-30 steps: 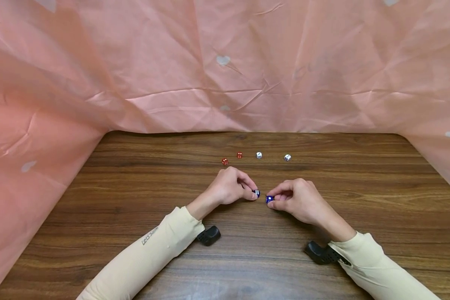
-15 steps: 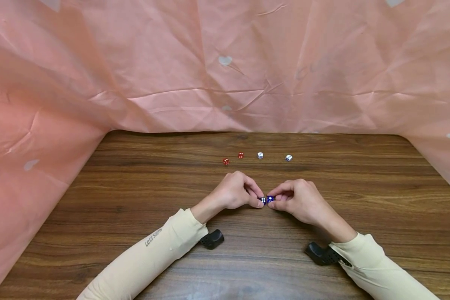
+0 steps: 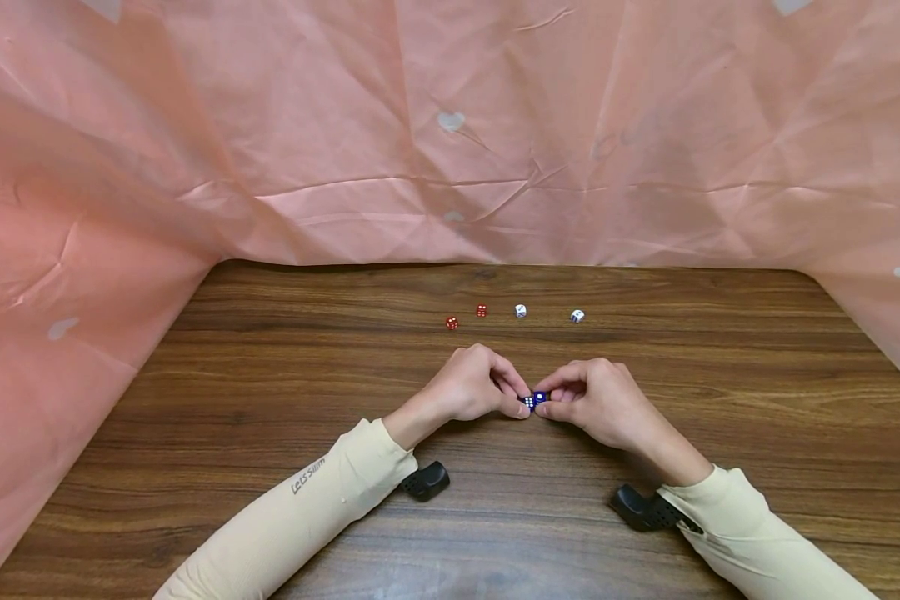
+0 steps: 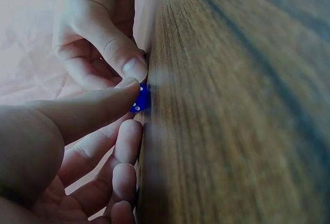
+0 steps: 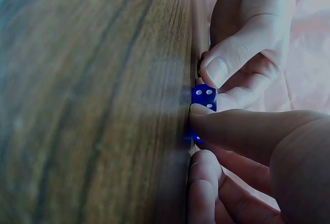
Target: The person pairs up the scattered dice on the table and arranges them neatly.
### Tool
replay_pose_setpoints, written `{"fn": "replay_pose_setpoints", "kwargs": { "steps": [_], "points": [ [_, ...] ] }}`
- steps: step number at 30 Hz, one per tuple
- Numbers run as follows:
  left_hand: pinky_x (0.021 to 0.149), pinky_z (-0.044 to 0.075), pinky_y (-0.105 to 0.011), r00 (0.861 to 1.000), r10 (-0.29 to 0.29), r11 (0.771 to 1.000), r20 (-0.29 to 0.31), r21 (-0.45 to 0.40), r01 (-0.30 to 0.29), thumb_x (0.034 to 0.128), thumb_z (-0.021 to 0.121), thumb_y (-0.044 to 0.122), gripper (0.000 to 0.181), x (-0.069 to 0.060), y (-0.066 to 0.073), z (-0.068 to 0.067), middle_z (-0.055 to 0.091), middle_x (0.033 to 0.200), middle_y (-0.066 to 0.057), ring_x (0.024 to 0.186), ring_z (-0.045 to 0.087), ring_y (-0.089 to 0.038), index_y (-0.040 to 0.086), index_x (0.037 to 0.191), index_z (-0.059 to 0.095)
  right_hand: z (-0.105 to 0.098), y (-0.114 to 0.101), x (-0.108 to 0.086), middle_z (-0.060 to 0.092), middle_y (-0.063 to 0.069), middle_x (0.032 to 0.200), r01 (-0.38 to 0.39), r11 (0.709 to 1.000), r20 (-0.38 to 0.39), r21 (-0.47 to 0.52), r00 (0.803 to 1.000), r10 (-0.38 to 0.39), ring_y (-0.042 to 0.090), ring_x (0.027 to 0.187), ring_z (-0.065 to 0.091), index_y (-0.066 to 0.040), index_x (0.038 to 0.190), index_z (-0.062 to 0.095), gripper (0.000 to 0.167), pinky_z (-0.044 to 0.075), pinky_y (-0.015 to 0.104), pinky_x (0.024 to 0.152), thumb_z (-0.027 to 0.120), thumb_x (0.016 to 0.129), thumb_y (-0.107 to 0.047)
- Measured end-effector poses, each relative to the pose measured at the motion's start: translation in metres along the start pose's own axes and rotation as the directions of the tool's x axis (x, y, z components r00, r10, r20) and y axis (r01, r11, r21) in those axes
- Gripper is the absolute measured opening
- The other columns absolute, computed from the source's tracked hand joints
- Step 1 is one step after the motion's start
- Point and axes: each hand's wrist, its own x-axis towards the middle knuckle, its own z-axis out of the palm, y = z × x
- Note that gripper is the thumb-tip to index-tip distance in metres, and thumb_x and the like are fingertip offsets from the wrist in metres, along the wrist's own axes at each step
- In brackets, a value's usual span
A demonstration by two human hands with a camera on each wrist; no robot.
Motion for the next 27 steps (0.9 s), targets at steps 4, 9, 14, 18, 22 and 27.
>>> {"fn": "replay_pose_setpoints", "kwargs": {
  "steps": [4, 9, 14, 18, 22, 27],
  "points": [
    [0.072, 0.046, -0.020, 1.000, 0.005, 1.000, 0.000, -0.001, -0.005, 0.0770, 0.096, 0.024, 0.016, 0.0003, -0.0005, -0.0002, 0.077, 0.075, 0.013, 0.074, 0.064, 0.002, 0.026, 0.087, 0.084, 0.0003, -0.0011, -0.0003, 0.073, -0.010, 0.076, 0.004, 1.000, 0.005, 0.001, 1.000, -0.004, 0.005, 0.073, 0.062, -0.022, 0.096, 0.085, 0.016, 0.047, 0.023, 0.065, 0.091, 0.083, -0.027],
    [0.072, 0.046, -0.020, 1.000, 0.017, 1.000, -0.001, -0.004, -0.017, 0.0777, 0.095, 0.024, 0.015, 0.0008, -0.0017, -0.0005, 0.077, 0.075, 0.013, 0.074, 0.065, 0.002, 0.026, 0.088, 0.084, 0.0004, -0.0007, -0.0007, 0.073, -0.011, 0.076, 0.014, 1.000, 0.003, 0.002, 1.000, -0.014, 0.004, 0.072, 0.062, -0.023, 0.096, 0.085, 0.016, 0.047, 0.023, 0.065, 0.092, 0.082, -0.026],
    [0.072, 0.046, -0.020, 1.000, 0.023, 1.000, -0.006, -0.002, -0.023, 0.0773, 0.095, 0.024, 0.015, 0.0012, -0.0031, -0.0007, 0.077, 0.075, 0.013, 0.075, 0.064, 0.002, 0.026, 0.088, 0.084, 0.0005, -0.0001, -0.0011, 0.073, -0.011, 0.077, 0.024, 1.000, 0.010, 0.008, 1.000, -0.024, 0.004, 0.073, 0.063, -0.023, 0.096, 0.085, 0.014, 0.048, 0.022, 0.066, 0.091, 0.083, -0.024],
    [0.073, 0.046, -0.020, 1.000, 0.018, 1.000, -0.006, -0.004, -0.018, 0.0769, 0.095, 0.024, 0.015, 0.0013, -0.0033, -0.0004, 0.077, 0.075, 0.013, 0.075, 0.064, 0.002, 0.026, 0.087, 0.084, 0.0005, -0.0003, -0.0013, 0.073, -0.010, 0.078, 0.029, 0.999, 0.022, 0.016, 0.999, -0.030, 0.005, 0.073, 0.063, -0.023, 0.097, 0.085, 0.013, 0.049, 0.022, 0.066, 0.090, 0.085, -0.024],
    [0.073, 0.046, -0.020, 1.000, 0.016, 1.000, -0.005, -0.015, -0.016, 0.0770, 0.095, 0.023, 0.015, 0.0019, -0.0034, -0.0002, 0.077, 0.075, 0.013, 0.075, 0.064, 0.002, 0.025, 0.087, 0.084, 0.0008, 0.0001, -0.0015, 0.073, -0.010, 0.078, 0.031, 0.999, 0.019, 0.014, 0.999, -0.031, 0.005, 0.073, 0.063, -0.023, 0.097, 0.085, 0.013, 0.049, 0.022, 0.066, 0.090, 0.085, -0.024],
    [0.072, 0.046, -0.019, 1.000, 0.018, 1.000, -0.006, -0.024, -0.018, 0.0772, 0.095, 0.022, 0.015, 0.0026, -0.0040, -0.0003, 0.077, 0.075, 0.012, 0.074, 0.065, 0.002, 0.024, 0.087, 0.084, 0.0015, 0.0003, -0.0016, 0.073, -0.011, 0.077, 0.027, 1.000, 0.012, 0.007, 1.000, -0.027, 0.005, 0.072, 0.063, -0.024, 0.096, 0.085, 0.013, 0.049, 0.022, 0.066, 0.091, 0.084, -0.024]
  ]
}}
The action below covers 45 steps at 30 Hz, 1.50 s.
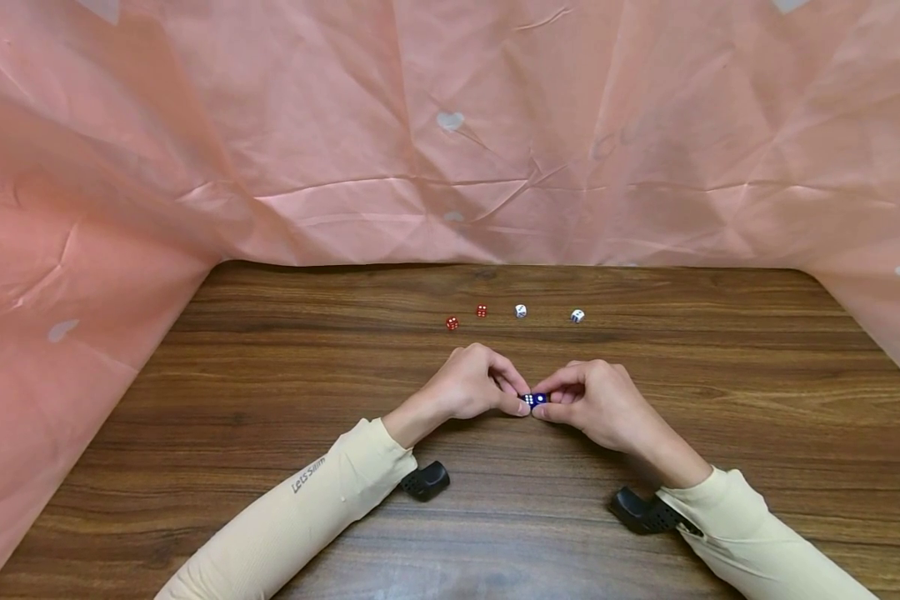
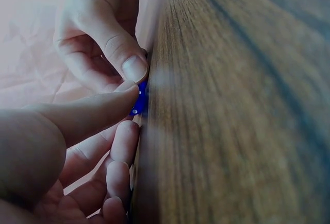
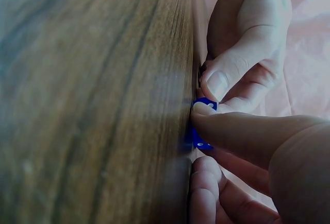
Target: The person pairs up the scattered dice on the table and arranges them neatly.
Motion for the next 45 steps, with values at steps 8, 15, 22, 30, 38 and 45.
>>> {"fn": "replay_pose_setpoints", "kwargs": {
  "steps": [8, 15, 22, 30, 38, 45],
  "points": [
    [0.070, 0.047, -0.020, 1.000, 0.015, 1.000, 0.010, -0.002, -0.015, 0.0767, 0.095, 0.025, 0.016, 0.002, -0.004, -0.001, 0.077, 0.076, 0.012, 0.072, 0.065, 0.001, 0.026, 0.088, 0.085, 0.001, 0.000, 0.000, 0.072, -0.011, 0.076, -0.009, 1.000, -0.001, 0.001, 1.000, 0.009, 0.004, 0.071, 0.062, -0.024, 0.096, 0.085, 0.014, 0.048, 0.022, 0.064, 0.091, 0.083, -0.025],
    [0.069, 0.047, -0.020, 0.999, 0.023, 1.000, 0.034, 0.004, -0.023, 0.0761, 0.096, 0.027, 0.018, 0.003, -0.005, -0.004, 0.077, 0.077, 0.013, 0.073, 0.066, 0.001, 0.026, 0.090, 0.085, 0.000, -0.001, 0.000, 0.070, -0.011, 0.075, -0.008, 1.000, -0.005, -0.001, 1.000, 0.008, 0.004, 0.071, 0.060, -0.024, 0.097, 0.085, 0.016, 0.047, 0.022, 0.064, 0.092, 0.082, -0.027],
    [0.070, 0.046, -0.020, 0.999, 0.028, 0.999, 0.041, -0.021, -0.027, 0.0745, 0.097, 0.026, 0.021, 0.004, -0.006, -0.003, 0.077, 0.078, 0.012, 0.073, 0.067, -0.001, 0.025, 0.091, 0.085, -0.002, 0.000, 0.000, 0.070, -0.011, 0.077, -0.004, 1.000, 0.015, 0.005, 1.000, 0.004, 0.004, 0.072, 0.061, -0.025, 0.099, 0.085, 0.020, 0.048, 0.021, 0.065, 0.093, 0.081, -0.029],
    [0.069, 0.045, -0.019, 0.998, 0.040, 0.999, 0.038, -0.006, -0.040, 0.0751, 0.097, 0.026, 0.021, 0.005, -0.008, -0.004, 0.077, 0.078, 0.013, 0.072, 0.066, 0.000, 0.025, 0.091, 0.085, -0.006, 0.003, 0.002, 0.072, -0.008, 0.079, -0.018, 0.998, 0.059, 0.054, 0.998, 0.014, 0.004, 0.073, 0.064, -0.019, 0.105, 0.085, 0.027, 0.051, 0.021, 0.067, 0.093, 0.081, -0.026],
    [0.069, 0.045, -0.020, 0.998, 0.043, 0.999, 0.036, 0.000, -0.043, 0.0749, 0.097, 0.027, 0.020, 0.006, -0.009, -0.003, 0.077, 0.077, 0.013, 0.073, 0.066, 0.000, 0.026, 0.091, 0.084, -0.016, 0.010, 0.006, 0.079, -0.002, 0.088, -0.066, 0.979, 0.163, 0.193, 0.986, 0.035, 0.007, 0.080, 0.071, -0.008, 0.114, 0.081, 0.038, 0.056, 0.021, 0.072, 0.091, 0.083, -0.027],
    [0.066, 0.045, -0.020, 0.999, 0.031, 0.999, 0.045, -0.025, -0.030, 0.0749, 0.098, 0.025, 0.021, 0.006, -0.008, -0.003, 0.077, 0.077, 0.012, 0.069, 0.065, -0.001, 0.025, 0.091, 0.084, -0.032, 0.013, 0.009, 0.080, 0.000, 0.092, -0.099, 0.971, 0.129, 0.217, 0.989, 0.072, 0.006, 0.083, 0.072, -0.009, 0.120, 0.079, 0.039, 0.053, 0.020, 0.077, 0.087, 0.089, -0.030]
  ]
}}
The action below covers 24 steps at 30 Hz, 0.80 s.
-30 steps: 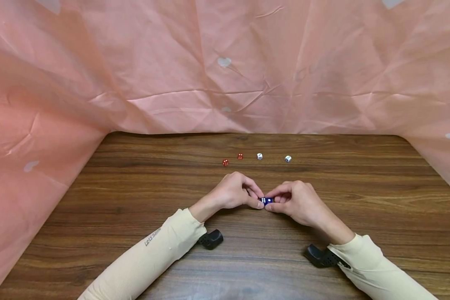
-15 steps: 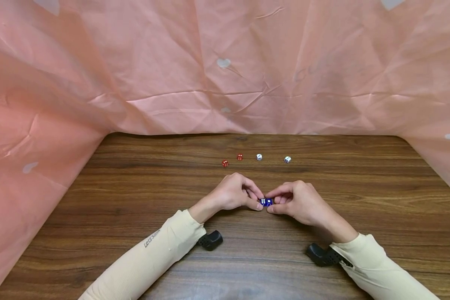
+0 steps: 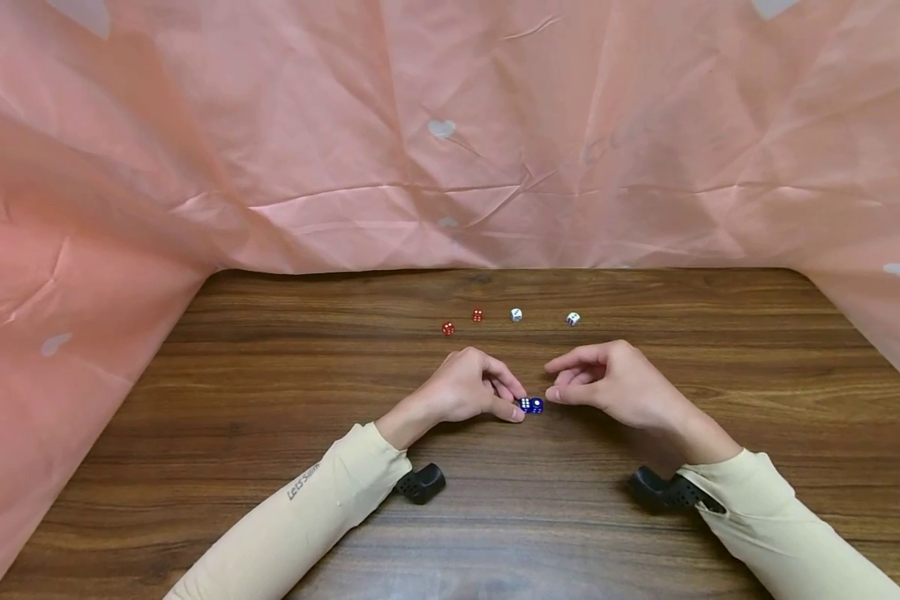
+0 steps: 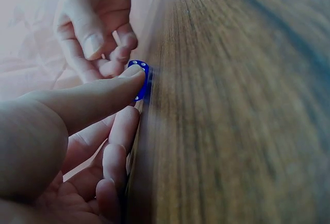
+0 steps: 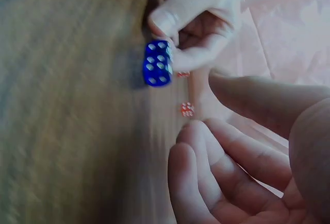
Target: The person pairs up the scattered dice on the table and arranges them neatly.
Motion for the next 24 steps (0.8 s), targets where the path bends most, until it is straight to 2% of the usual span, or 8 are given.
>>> {"fn": "replay_pose_setpoints", "kwargs": {
  "steps": [6, 12, 18, 24],
  "points": [
    [0.062, 0.043, -0.020, 1.000, -0.001, 1.000, 0.002, -0.015, 0.001, 0.0756, 0.097, 0.023, 0.019, 0.000, 0.000, 0.000, 0.077, 0.077, 0.010, 0.066, 0.063, -0.002, 0.023, 0.089, 0.084, -0.012, 0.002, 0.008, 0.080, -0.003, 0.093, -0.035, 0.993, -0.126, -0.112, 0.992, 0.020, 0.008, 0.084, 0.072, -0.014, 0.119, 0.079, 0.036, 0.050, 0.021, 0.077, 0.085, 0.090, -0.034],
    [0.061, 0.042, -0.019, 1.000, -0.002, 1.000, 0.006, -0.023, 0.002, 0.0767, 0.096, 0.021, 0.017, -0.001, 0.000, 0.000, 0.078, 0.077, 0.010, 0.064, 0.060, -0.001, 0.022, 0.089, 0.084, -0.020, 0.009, 0.022, 0.081, 0.000, 0.095, -0.040, 0.986, -0.220, -0.163, 0.975, 0.004, 0.004, 0.081, 0.071, -0.012, 0.118, 0.080, 0.038, 0.048, 0.018, 0.074, 0.087, 0.089, -0.035],
    [0.061, 0.041, -0.019, 1.000, 0.002, 1.000, 0.007, -0.021, -0.002, 0.0769, 0.096, 0.021, 0.017, -0.001, 0.001, 0.000, 0.078, 0.077, 0.011, 0.063, 0.060, -0.001, 0.022, 0.089, 0.085, -0.029, 0.015, 0.035, 0.082, 0.005, 0.098, -0.065, 0.980, -0.267, -0.186, 0.964, 0.013, 0.003, 0.080, 0.071, -0.010, 0.118, 0.079, 0.038, 0.048, 0.018, 0.073, 0.086, 0.089, -0.034],
    [0.062, 0.041, -0.019, 1.000, -0.005, 1.000, 0.000, -0.014, 0.005, 0.0765, 0.097, 0.022, 0.017, -0.001, 0.002, 0.001, 0.078, 0.077, 0.011, 0.063, 0.059, -0.001, 0.023, 0.088, 0.084, -0.031, 0.020, 0.044, 0.082, 0.005, 0.100, -0.109, 0.976, -0.286, -0.190, 0.957, 0.051, 0.003, 0.080, 0.069, -0.011, 0.120, 0.078, 0.041, 0.048, 0.023, 0.075, 0.085, 0.089, -0.037]
  ]
}}
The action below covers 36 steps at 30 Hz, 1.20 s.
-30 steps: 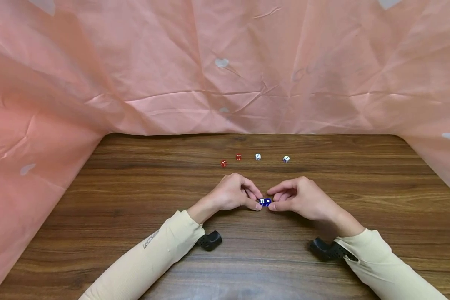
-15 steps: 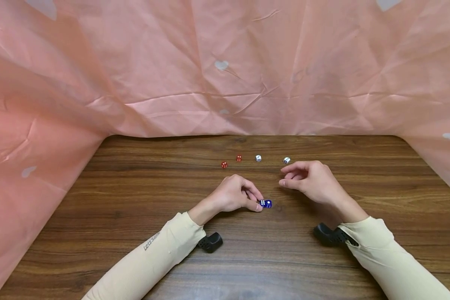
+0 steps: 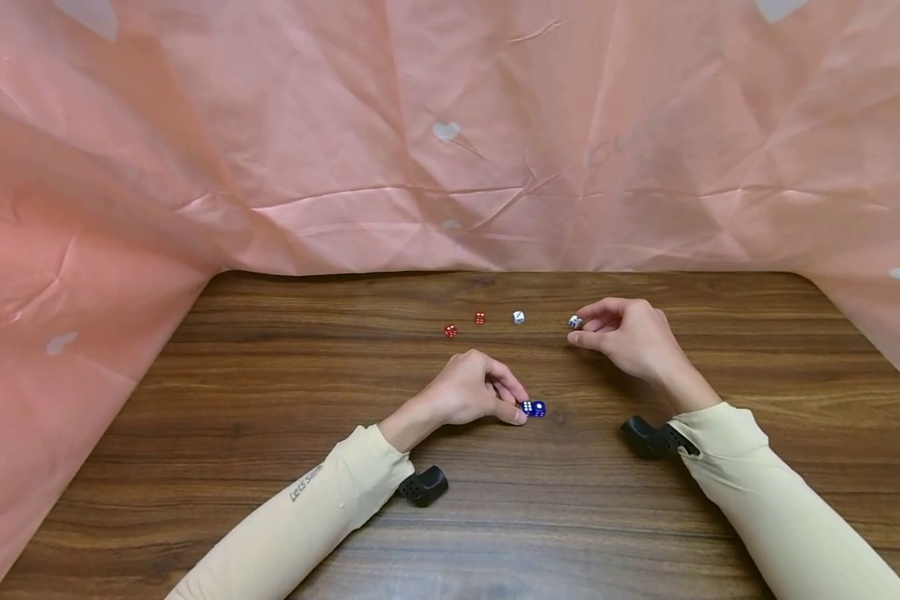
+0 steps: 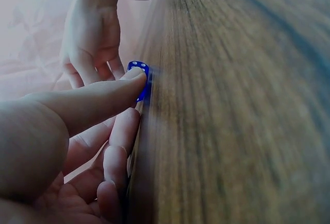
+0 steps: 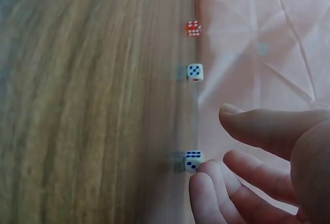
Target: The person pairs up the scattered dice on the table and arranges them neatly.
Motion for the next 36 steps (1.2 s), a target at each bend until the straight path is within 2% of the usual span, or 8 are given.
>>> {"fn": "replay_pose_setpoints", "kwargs": {
  "steps": [4, 8, 10, 18, 23, 27, 32, 36],
  "points": [
    [0.061, 0.041, -0.019, 1.000, 0.002, 1.000, -0.001, 0.000, -0.002, 0.0763, 0.097, 0.022, 0.017, 0.000, -0.001, 0.000, 0.078, 0.077, 0.011, 0.063, 0.059, -0.001, 0.023, 0.088, 0.084, 0.002, 0.002, 0.006, 0.082, 0.008, 0.102, -0.023, 1.000, -0.003, -0.015, 1.000, 0.023, 0.011, 0.086, 0.071, -0.009, 0.123, 0.077, 0.044, 0.048, 0.029, 0.080, 0.084, 0.090, -0.037],
    [0.061, 0.041, -0.019, 1.000, 0.002, 1.000, -0.001, 0.000, -0.002, 0.0761, 0.097, 0.022, 0.017, 0.000, -0.001, 0.000, 0.078, 0.077, 0.011, 0.063, 0.059, -0.001, 0.024, 0.088, 0.084, 0.004, 0.005, 0.011, 0.082, 0.012, 0.105, -0.043, 0.999, 0.003, -0.026, 0.999, 0.043, 0.026, 0.100, 0.073, -0.007, 0.127, 0.074, 0.048, 0.047, 0.033, 0.085, 0.084, 0.090, -0.037],
    [0.061, 0.041, -0.019, 1.000, 0.000, 1.000, 0.001, 0.000, 0.000, 0.0760, 0.097, 0.022, 0.017, 0.001, -0.001, 0.000, 0.077, 0.076, 0.012, 0.063, 0.059, -0.001, 0.024, 0.088, 0.084, 0.004, 0.005, 0.014, 0.082, 0.012, 0.106, -0.057, 0.998, 0.013, -0.026, 0.998, 0.058, 0.029, 0.104, 0.072, -0.006, 0.128, 0.073, 0.051, 0.046, 0.034, 0.086, 0.084, 0.090, -0.038],
    [0.062, 0.041, -0.019, 1.000, -0.003, 1.000, 0.000, 0.007, 0.003, 0.0762, 0.097, 0.023, 0.017, 0.000, 0.000, 0.000, 0.077, 0.076, 0.013, 0.063, 0.059, -0.001, 0.025, 0.088, 0.084, 0.007, 0.003, 0.024, 0.081, 0.007, 0.099, -0.096, 0.995, 0.057, -0.023, 0.994, 0.097, 0.025, 0.099, 0.067, -0.006, 0.129, 0.074, 0.054, 0.045, 0.031, 0.082, 0.084, 0.088, -0.041],
    [0.062, 0.041, -0.019, 1.000, -0.002, 1.000, 0.000, 0.004, 0.002, 0.0762, 0.097, 0.023, 0.017, 0.001, 0.000, 0.000, 0.077, 0.076, 0.013, 0.062, 0.058, -0.001, 0.025, 0.088, 0.084, 0.008, 0.005, 0.027, 0.081, 0.000, 0.090, -0.097, 0.995, 0.044, -0.032, 0.994, 0.099, 0.024, 0.097, 0.067, -0.008, 0.123, 0.078, 0.049, 0.047, 0.031, 0.081, 0.085, 0.087, -0.041],
    [0.062, 0.040, -0.019, 1.000, 0.003, 1.000, -0.002, 0.015, -0.003, 0.0761, 0.097, 0.024, 0.017, 0.001, -0.001, 0.000, 0.077, 0.076, 0.013, 0.062, 0.058, -0.001, 0.025, 0.088, 0.084, 0.009, 0.008, 0.028, 0.081, -0.004, 0.085, -0.110, 0.994, 0.028, -0.022, 0.993, 0.110, 0.028, 0.103, 0.068, -0.009, 0.118, 0.080, 0.042, 0.047, 0.032, 0.083, 0.085, 0.087, -0.038],
    [0.062, 0.041, -0.019, 1.000, 0.006, 1.000, 0.000, 0.017, -0.006, 0.0758, 0.097, 0.024, 0.018, 0.002, -0.001, 0.001, 0.077, 0.076, 0.013, 0.063, 0.059, -0.001, 0.025, 0.088, 0.084, 0.011, 0.012, 0.028, 0.083, -0.001, 0.091, -0.129, 0.992, 0.016, -0.003, 0.992, 0.129, 0.033, 0.112, 0.068, -0.012, 0.113, 0.082, 0.035, 0.047, 0.033, 0.085, 0.084, 0.088, -0.036],
    [0.061, 0.041, -0.019, 1.000, 0.003, 1.000, -0.005, 0.014, -0.002, 0.0757, 0.097, 0.023, 0.018, 0.001, -0.001, 0.000, 0.077, 0.076, 0.013, 0.062, 0.058, -0.001, 0.025, 0.088, 0.084, 0.012, 0.012, 0.029, 0.084, 0.003, 0.096, -0.124, 0.992, 0.007, -0.002, 0.992, 0.124, 0.034, 0.113, 0.067, -0.014, 0.110, 0.083, 0.030, 0.046, 0.034, 0.085, 0.083, 0.089, -0.035]
  ]
}}
